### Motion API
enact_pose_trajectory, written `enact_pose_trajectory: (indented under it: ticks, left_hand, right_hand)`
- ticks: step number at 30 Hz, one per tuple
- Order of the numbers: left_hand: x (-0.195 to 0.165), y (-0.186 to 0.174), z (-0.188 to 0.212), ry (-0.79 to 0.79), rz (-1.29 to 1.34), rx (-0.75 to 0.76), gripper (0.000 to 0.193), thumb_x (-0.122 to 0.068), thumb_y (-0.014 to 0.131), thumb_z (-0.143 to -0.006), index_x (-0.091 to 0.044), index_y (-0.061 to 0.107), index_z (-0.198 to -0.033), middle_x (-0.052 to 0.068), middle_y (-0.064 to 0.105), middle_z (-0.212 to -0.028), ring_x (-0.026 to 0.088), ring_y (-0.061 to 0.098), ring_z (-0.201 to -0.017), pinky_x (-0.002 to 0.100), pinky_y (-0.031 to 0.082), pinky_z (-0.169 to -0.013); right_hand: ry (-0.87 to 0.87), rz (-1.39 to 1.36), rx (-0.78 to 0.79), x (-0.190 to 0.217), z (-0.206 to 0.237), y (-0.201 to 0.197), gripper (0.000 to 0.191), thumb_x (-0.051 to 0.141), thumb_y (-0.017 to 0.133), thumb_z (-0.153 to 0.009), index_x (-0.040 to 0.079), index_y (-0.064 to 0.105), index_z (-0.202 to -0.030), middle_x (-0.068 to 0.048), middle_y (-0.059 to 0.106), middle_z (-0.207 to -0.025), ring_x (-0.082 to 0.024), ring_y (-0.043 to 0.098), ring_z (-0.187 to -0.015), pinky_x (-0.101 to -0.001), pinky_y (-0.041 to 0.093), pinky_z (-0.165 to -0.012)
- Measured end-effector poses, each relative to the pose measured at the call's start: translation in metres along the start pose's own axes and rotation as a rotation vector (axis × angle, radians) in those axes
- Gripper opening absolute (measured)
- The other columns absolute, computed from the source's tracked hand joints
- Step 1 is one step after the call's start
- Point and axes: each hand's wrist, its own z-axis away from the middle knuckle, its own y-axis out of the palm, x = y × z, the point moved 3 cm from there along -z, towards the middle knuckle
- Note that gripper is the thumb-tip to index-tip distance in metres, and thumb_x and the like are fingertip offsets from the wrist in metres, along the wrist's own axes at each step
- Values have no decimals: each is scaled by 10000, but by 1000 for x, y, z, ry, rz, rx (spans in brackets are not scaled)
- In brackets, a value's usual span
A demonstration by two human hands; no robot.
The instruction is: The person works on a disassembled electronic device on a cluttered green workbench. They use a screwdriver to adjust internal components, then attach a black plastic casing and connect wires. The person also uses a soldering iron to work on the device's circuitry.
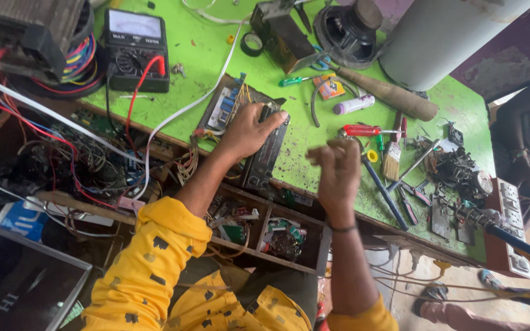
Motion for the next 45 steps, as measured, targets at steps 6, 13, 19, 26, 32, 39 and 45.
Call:
enact_pose_trajectory:
  ticks: [6, 13, 19, 26, 32, 39, 45]
  left_hand:
    - [-4, -2, -1, 45, -18, -2, 499, -480, 657, -946, 9, 649, -846, 80, 616, -685, 147, 573, -646, 375, 475, -615]
    - [1, -1, -1, 6, -37, -27, 530, -486, 669, -922, 23, 628, -780, 121, 585, -621, 156, 542, -597, 396, 453, -570]
    - [1, -1, -2, -3, -79, -33, 527, -477, 690, -924, 18, 614, -760, 101, 537, -606, 138, 494, -585, 389, 421, -541]
    - [2, -3, -2, 9, -6, -6, 523, -492, 664, -925, 5, 613, -770, 58, 540, -609, 103, 488, -607, 375, 428, -541]
    - [7, -2, -2, -9, -56, -5, 575, -520, 673, -932, 12, 573, -740, 62, 467, -608, 112, 441, -610, 385, 393, -524]
    - [11, -3, -3, -40, -38, 21, 626, -584, 649, -947, -7, 547, -725, 14, 417, -618, 96, 408, -607, 360, 358, -507]
    - [6, -3, 0, 9, 53, 40, 578, -561, 630, -966, -24, 568, -760, -10, 445, -626, 79, 408, -629, 343, 357, -526]
  right_hand:
    - [-295, 250, -95, 25, -20, 50, 70, 50, 666, -1026, -1, 652, -1073, -137, 766, -1111, -191, 762, -944, -307, 602, -841]
    - [-284, 219, -113, 30, -22, 64, 76, 24, 755, -932, 14, 746, -1006, -114, 751, -1027, -192, 713, -926, -315, 574, -812]
    - [-315, 304, -83, 31, -19, 61, 129, -8, 703, -961, 6, 745, -1082, -113, 751, -1054, -178, 722, -950, -311, 577, -827]
    - [-169, 212, -11, 23, -30, 57, 132, 25, 710, -961, 10, 758, -1084, -94, 746, -1061, -136, 715, -894, -268, 593, -755]
    - [-169, 174, 17, 23, -29, 58, 118, 30, 731, -947, 1, 749, -1061, -91, 727, -1073, -136, 699, -916, -255, 591, -729]
    - [-195, 151, 2, 21, -31, 62, 84, 26, 728, -949, 3, 724, -1030, -83, 710, -1048, -138, 699, -902, -266, 600, -699]
    - [-168, 230, 70, 15, -35, 55, 156, 40, 801, -927, 3, 675, -1011, -82, 717, -991, -150, 718, -847, -261, 603, -730]
